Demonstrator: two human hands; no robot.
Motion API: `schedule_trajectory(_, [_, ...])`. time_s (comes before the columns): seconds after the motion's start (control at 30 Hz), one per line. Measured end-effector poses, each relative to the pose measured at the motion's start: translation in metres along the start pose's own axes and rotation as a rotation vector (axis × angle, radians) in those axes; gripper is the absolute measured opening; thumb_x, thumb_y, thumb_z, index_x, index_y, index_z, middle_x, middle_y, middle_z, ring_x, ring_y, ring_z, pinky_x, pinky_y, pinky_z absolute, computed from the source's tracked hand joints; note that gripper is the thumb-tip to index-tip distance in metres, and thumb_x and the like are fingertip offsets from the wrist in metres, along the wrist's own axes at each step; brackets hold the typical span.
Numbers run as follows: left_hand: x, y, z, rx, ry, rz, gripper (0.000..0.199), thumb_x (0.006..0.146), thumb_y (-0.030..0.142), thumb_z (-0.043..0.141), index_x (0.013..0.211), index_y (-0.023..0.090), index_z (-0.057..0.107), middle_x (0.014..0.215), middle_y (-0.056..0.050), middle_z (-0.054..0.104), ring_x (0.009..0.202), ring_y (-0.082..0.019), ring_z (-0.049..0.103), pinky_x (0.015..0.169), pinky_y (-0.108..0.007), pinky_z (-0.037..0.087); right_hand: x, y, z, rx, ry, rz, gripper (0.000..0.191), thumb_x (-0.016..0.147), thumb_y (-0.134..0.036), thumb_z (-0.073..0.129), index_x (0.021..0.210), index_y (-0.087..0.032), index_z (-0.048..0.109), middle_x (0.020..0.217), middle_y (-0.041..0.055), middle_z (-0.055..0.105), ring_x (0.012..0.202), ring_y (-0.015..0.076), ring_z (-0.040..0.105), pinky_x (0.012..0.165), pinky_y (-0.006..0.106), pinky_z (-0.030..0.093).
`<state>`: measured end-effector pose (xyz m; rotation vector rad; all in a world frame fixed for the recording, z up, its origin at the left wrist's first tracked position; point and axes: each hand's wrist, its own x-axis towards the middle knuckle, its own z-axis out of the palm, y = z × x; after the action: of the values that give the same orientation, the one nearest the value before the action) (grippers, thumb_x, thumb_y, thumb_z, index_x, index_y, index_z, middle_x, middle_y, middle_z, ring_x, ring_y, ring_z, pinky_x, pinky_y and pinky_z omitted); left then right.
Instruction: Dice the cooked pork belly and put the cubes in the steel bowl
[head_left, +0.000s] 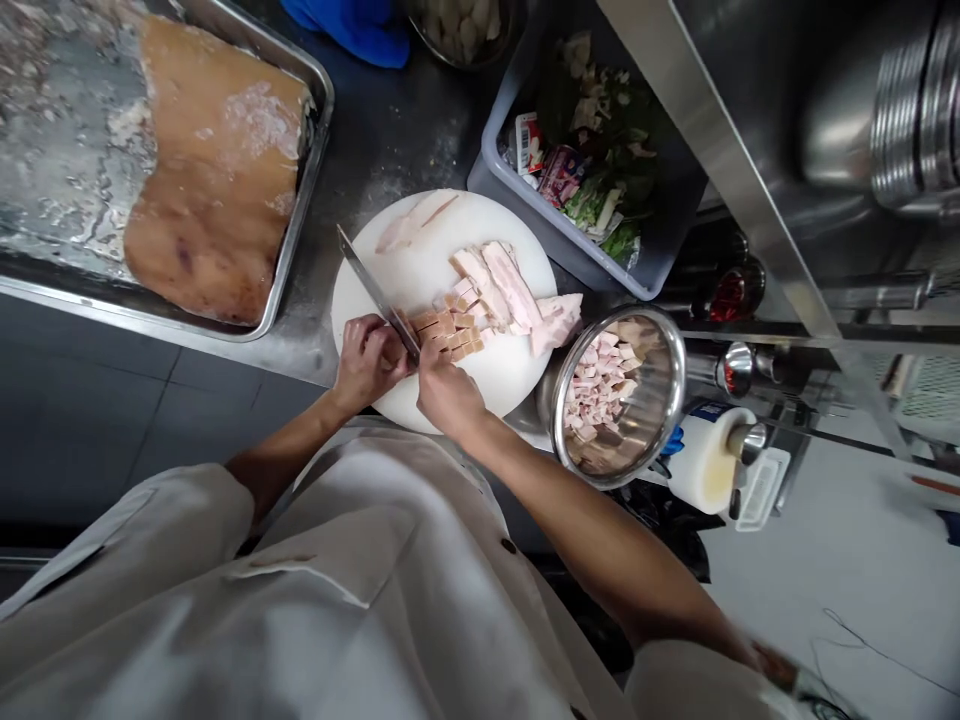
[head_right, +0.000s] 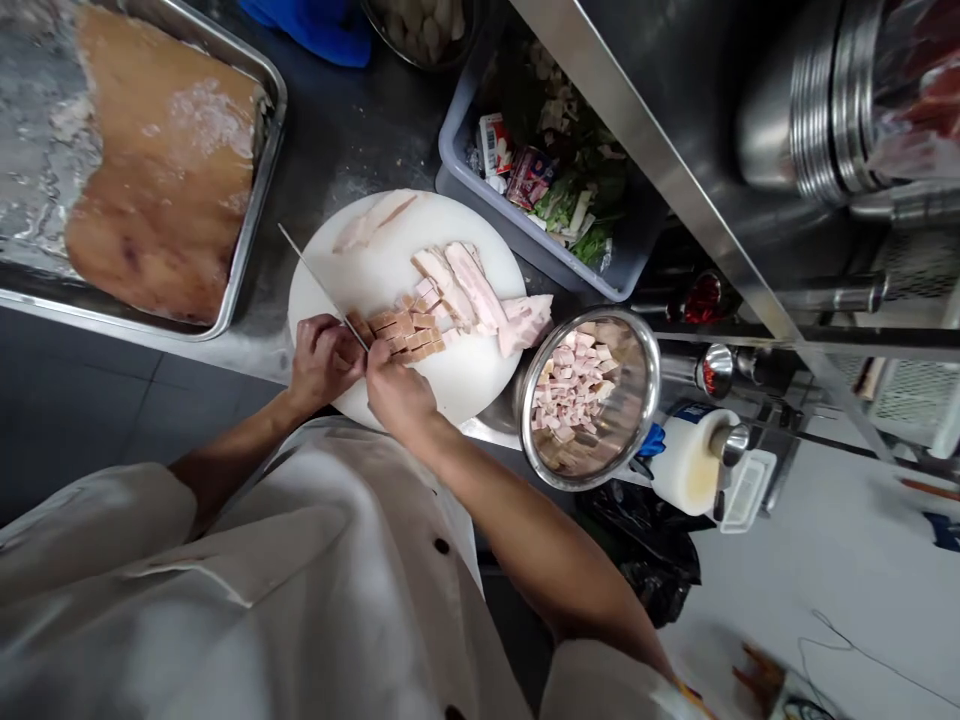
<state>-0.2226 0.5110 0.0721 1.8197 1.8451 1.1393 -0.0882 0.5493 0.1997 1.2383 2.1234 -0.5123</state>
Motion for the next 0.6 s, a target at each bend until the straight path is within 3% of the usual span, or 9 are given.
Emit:
schedule_trajectory(0.1, [0.001, -0.001, -0.003, -0.016, -0.012, -0.013, 0.028, 0.076, 0.027, 0.070, 0.099, 0.022, 0.054, 0.111, -0.013, 0.057, 0.105, -0.027, 0.054, 0.090, -0.046, 0.049, 0.009, -0.007, 0.008, 0.036, 0.077, -0.025, 0.043, 0.097, -0.010, 0.040, 0.139, -0.001, 0.038, 0.117, 0.0268, 0.069, 0.101, 0.0274, 0.073, 0.080, 0.031, 0.059])
schedule_trajectory(0.23, [0.001, 0.000, -0.005, -0.029, -0.040, 0.009, 0.027, 0.075, 0.026, 0.069, 0.096, 0.022, 0.054, 0.111, -0.012, 0.058, 0.107, -0.027, 0.054, 0.093, -0.045, 0.048, 0.009, -0.009, 0.012, 0.148, 0.160, -0.053, 0.039, 0.099, -0.011, 0.036, 0.137, -0.004, 0.036, 0.113, 0.0235, 0.070, 0.103, 0.0259, 0.073, 0.083, 0.033, 0.058])
schedule_trajectory(0.4, [0.010, 0.003, -0.010, -0.022, -0.009, -0.008, 0.029, 0.072, 0.025, 0.071, 0.095, 0.021, 0.054, 0.106, -0.010, 0.058, 0.107, -0.026, 0.055, 0.095, -0.044, 0.048, -0.008, 0.017, 0.016, 0.287, 0.120, -0.088, 0.046, 0.098, -0.013, 0.041, 0.141, -0.007, 0.028, 0.116, 0.0236, 0.068, 0.108, 0.0281, 0.070, 0.088, 0.036, 0.054])
schedule_trajectory(0.5, [0.021, -0.002, -0.022, -0.106, 0.015, -0.139, 0.036, 0.067, 0.025, 0.073, 0.097, 0.021, 0.054, 0.101, -0.006, 0.059, 0.098, -0.022, 0.057, 0.089, -0.040, 0.050, -0.030, 0.043, 0.028, 0.303, 0.044, -0.062, 0.055, 0.101, -0.019, 0.040, 0.150, -0.010, 0.019, 0.115, 0.0214, 0.069, 0.106, 0.0295, 0.070, 0.087, 0.037, 0.052])
schedule_trajectory(0.6, [0.034, -0.009, -0.038, -0.397, 0.033, -0.384, 0.041, 0.066, 0.029, 0.075, 0.098, 0.022, 0.052, 0.092, -0.002, 0.059, 0.081, -0.015, 0.058, 0.074, -0.032, 0.052, -0.050, 0.069, 0.041, 0.275, 0.021, -0.003, 0.053, 0.106, -0.028, 0.036, 0.153, -0.010, 0.019, 0.115, 0.0213, 0.069, 0.105, 0.0297, 0.069, 0.085, 0.035, 0.049])
